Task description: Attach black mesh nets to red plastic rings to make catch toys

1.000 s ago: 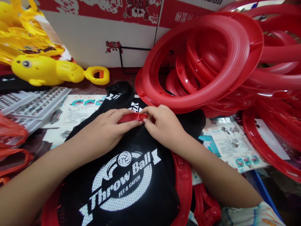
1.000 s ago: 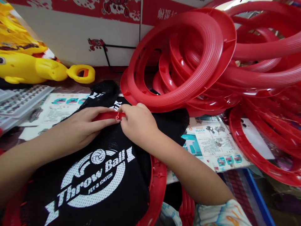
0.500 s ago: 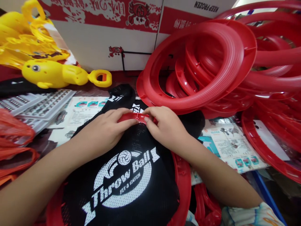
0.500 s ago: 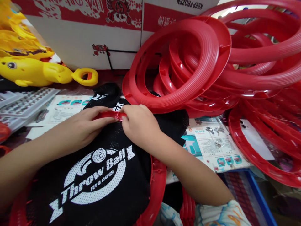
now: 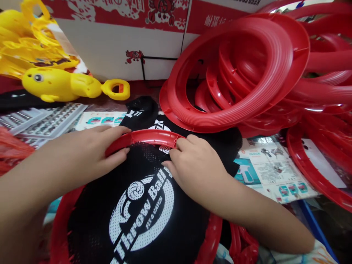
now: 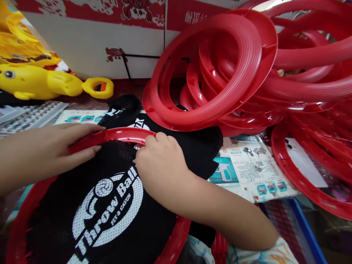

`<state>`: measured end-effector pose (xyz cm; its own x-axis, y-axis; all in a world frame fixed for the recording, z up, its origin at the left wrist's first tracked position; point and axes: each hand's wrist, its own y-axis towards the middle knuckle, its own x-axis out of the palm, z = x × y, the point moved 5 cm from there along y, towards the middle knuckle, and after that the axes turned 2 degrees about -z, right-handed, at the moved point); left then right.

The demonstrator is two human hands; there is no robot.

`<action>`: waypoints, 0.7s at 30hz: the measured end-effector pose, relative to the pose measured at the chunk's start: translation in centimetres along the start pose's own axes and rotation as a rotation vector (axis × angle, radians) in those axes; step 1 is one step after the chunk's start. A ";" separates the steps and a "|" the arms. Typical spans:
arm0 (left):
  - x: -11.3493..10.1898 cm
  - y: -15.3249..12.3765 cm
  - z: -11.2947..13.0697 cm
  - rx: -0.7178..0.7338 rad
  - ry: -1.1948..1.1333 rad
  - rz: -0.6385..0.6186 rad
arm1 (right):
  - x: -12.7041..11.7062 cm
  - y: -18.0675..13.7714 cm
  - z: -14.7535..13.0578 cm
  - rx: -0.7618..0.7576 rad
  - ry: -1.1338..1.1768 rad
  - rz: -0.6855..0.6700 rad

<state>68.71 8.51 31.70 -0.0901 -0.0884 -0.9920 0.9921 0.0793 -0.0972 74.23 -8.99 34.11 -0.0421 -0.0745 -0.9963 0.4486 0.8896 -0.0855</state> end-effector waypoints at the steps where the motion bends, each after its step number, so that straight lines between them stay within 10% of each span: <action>1: -0.2 0.2 0.8 0.106 -0.072 0.087 | 0.1 0.0 -0.1 -0.026 0.005 0.027; 5: 0.4 0.9 2.7 0.318 -0.355 0.243 | 0.2 0.1 -0.3 -0.080 0.080 0.113; 15: 0.6 1.6 2.7 0.262 -0.528 0.243 | -0.2 0.9 0.9 -0.098 0.472 0.188; 21: 1.0 1.8 2.9 0.236 -0.510 0.284 | 0.3 1.2 0.9 -0.273 0.318 0.303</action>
<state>70.64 5.68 30.78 0.1754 -0.5627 -0.8078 0.9689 -0.0468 0.2430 75.58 -8.34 33.72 -0.2349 0.3078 -0.9220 0.2356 0.9383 0.2532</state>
